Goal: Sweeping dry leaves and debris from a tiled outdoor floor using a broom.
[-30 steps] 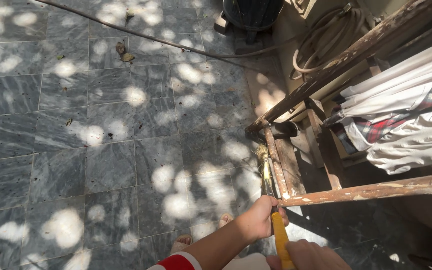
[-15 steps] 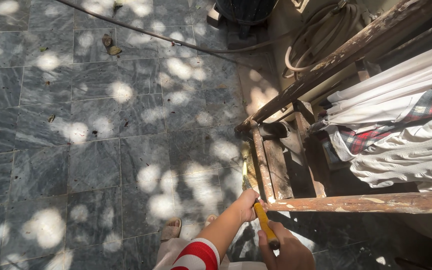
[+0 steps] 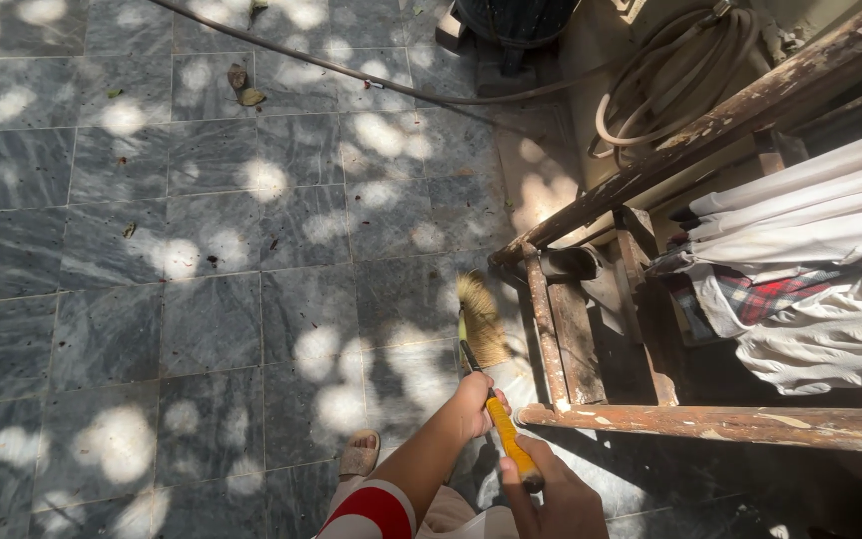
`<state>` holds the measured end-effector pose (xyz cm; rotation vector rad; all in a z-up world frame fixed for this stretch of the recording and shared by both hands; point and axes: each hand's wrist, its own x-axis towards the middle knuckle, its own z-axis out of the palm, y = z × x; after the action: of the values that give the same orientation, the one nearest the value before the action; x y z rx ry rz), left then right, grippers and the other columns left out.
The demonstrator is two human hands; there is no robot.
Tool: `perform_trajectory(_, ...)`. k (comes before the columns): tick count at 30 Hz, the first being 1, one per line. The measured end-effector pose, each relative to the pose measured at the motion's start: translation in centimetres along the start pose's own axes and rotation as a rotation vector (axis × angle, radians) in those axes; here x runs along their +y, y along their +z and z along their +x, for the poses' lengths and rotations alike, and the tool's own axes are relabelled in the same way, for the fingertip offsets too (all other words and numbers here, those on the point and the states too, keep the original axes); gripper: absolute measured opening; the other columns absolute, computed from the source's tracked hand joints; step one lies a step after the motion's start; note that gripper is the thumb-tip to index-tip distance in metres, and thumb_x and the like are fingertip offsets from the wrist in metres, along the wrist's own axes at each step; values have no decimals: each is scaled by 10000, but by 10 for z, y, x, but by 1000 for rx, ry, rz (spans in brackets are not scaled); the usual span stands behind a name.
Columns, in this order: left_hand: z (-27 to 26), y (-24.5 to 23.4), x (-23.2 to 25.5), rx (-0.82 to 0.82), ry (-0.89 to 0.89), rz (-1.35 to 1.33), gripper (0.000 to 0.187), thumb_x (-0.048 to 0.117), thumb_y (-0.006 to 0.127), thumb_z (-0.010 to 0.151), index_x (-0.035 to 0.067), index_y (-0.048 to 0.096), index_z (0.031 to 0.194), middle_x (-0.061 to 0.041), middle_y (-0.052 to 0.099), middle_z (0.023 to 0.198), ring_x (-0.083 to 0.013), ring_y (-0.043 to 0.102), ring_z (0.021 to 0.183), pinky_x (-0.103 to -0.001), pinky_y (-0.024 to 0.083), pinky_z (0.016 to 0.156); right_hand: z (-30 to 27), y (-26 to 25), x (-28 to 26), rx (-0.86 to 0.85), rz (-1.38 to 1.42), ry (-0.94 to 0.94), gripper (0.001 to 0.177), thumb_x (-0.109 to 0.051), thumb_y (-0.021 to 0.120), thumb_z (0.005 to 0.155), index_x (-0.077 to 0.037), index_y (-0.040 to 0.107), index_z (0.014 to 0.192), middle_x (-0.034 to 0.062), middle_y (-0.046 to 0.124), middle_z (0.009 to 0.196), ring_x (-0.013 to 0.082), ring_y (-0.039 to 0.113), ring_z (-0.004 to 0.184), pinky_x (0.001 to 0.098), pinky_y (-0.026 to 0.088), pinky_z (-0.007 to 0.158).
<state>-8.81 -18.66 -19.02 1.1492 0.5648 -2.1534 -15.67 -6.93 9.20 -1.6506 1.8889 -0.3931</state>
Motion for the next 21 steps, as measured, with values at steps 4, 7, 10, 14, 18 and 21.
perform_trajectory(4,-22,-34,39,-47,66,-56,102,99,386,970,68,362,1064,-96,452,761,-201,462,620,-410,491,602,7,10,-38,-78,26,-76,403,-299,717,871,-135,690,1238,181,795,956,269,820,853,366,639,725)
perform_trajectory(7,-41,-54,60,-40,120,-77,106,81,389,960,64,357,1059,-99,448,757,-211,459,626,-414,491,620,8,24,-55,-64,40,-179,377,-275,714,873,-117,684,1214,199,785,957,298,809,866,381,634,706)
perform_trajectory(10,-71,-61,77,7,179,-98,106,74,394,946,63,363,1047,-101,453,752,-220,463,629,-423,483,628,9,28,-84,-109,55,-130,378,-282,717,860,-129,687,1204,185,785,979,286,815,862,383,637,672)
perform_trajectory(14,-89,-75,89,35,218,-160,95,80,389,948,63,352,1033,-94,457,763,-212,465,634,-432,492,642,8,30,-92,-152,69,-124,374,-282,721,859,-124,695,1198,181,780,1046,286,813,890,378,643,679)
perform_trajectory(18,-118,-64,86,57,260,-186,74,87,378,957,51,355,1018,-87,438,803,-200,461,655,-451,519,680,2,11,-87,-95,91,-249,338,-264,693,873,-64,715,1145,175,791,1060,263,817,915,359,651,715)
perform_trajectory(21,-136,-41,63,21,273,-185,55,74,376,951,39,368,992,-93,444,825,-206,477,670,-436,528,692,-5,-10,-52,19,133,-321,321,-243,669,896,-14,725,1114,177,806,1014,245,822,903,369,637,762)
